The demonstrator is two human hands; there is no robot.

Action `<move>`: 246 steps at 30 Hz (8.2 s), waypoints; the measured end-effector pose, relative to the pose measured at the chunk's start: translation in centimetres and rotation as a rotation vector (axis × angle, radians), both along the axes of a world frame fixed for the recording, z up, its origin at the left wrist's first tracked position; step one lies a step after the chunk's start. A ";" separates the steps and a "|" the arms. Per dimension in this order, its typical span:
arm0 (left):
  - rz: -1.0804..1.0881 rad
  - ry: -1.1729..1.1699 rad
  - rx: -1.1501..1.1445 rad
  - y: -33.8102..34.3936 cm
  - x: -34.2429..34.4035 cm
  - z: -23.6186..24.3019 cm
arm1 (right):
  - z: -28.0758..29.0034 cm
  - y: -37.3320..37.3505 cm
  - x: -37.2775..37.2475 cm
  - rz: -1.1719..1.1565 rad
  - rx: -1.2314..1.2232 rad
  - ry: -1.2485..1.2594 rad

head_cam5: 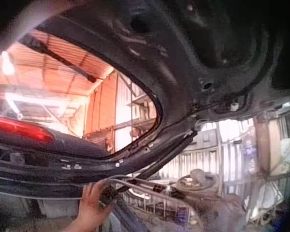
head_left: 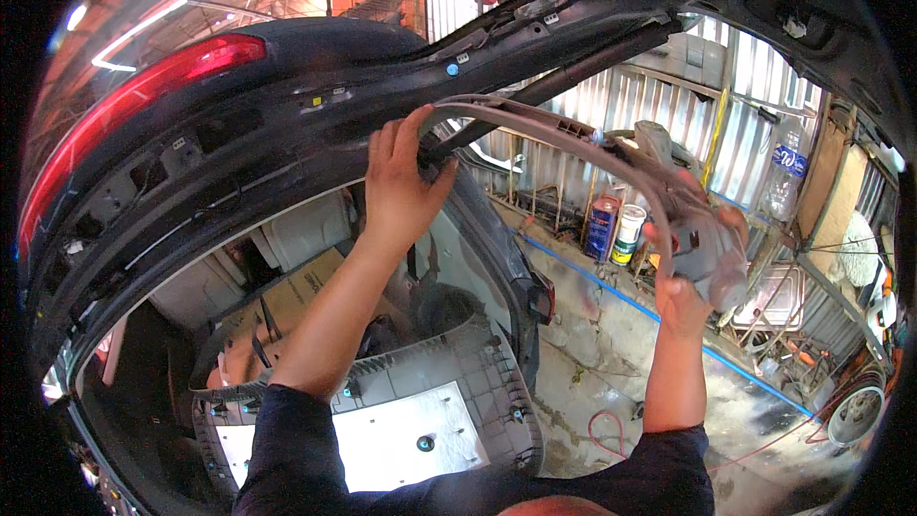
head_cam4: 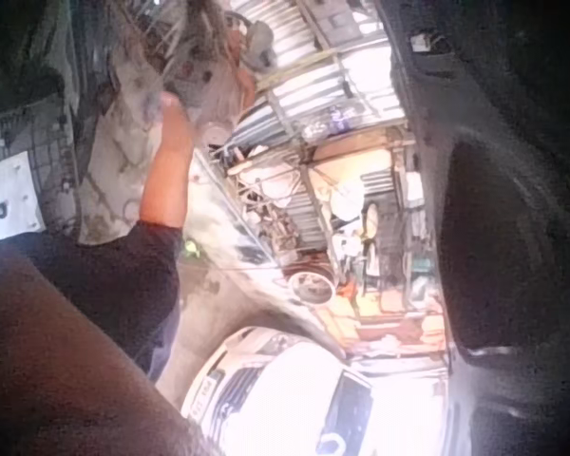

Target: The person removes a cloth and a plastic part from the trunk of a car. They then use a wrench to tighten bolts on a trim piece and install it into the trunk area.

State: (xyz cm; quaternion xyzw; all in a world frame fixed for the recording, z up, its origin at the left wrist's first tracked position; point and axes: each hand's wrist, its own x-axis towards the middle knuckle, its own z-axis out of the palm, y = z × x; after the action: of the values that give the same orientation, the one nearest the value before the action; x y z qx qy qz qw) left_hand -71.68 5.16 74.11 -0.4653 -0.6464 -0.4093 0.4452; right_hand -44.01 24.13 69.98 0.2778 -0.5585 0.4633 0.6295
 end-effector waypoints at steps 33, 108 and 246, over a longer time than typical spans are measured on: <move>0.503 0.481 -0.072 8.3 -10.8 5.1 | 19.4 -1.8 -7.9 -0.408 -0.231 -0.156; 0.946 -1.164 -0.787 -41.2 24.0 -50.2 | -42.0 6.8 -19.8 -0.091 0.007 -1.610; 0.527 -1.008 -1.042 -24.2 10.2 -38.5 | -53.2 2.6 10.0 -0.223 0.175 -1.845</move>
State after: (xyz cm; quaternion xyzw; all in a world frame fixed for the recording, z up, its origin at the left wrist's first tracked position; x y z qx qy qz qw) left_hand -61.49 -19.05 35.62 -0.2031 -0.9697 -0.0951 -0.0967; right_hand -33.97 26.74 16.77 -0.2088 -0.8939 0.3939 -0.0454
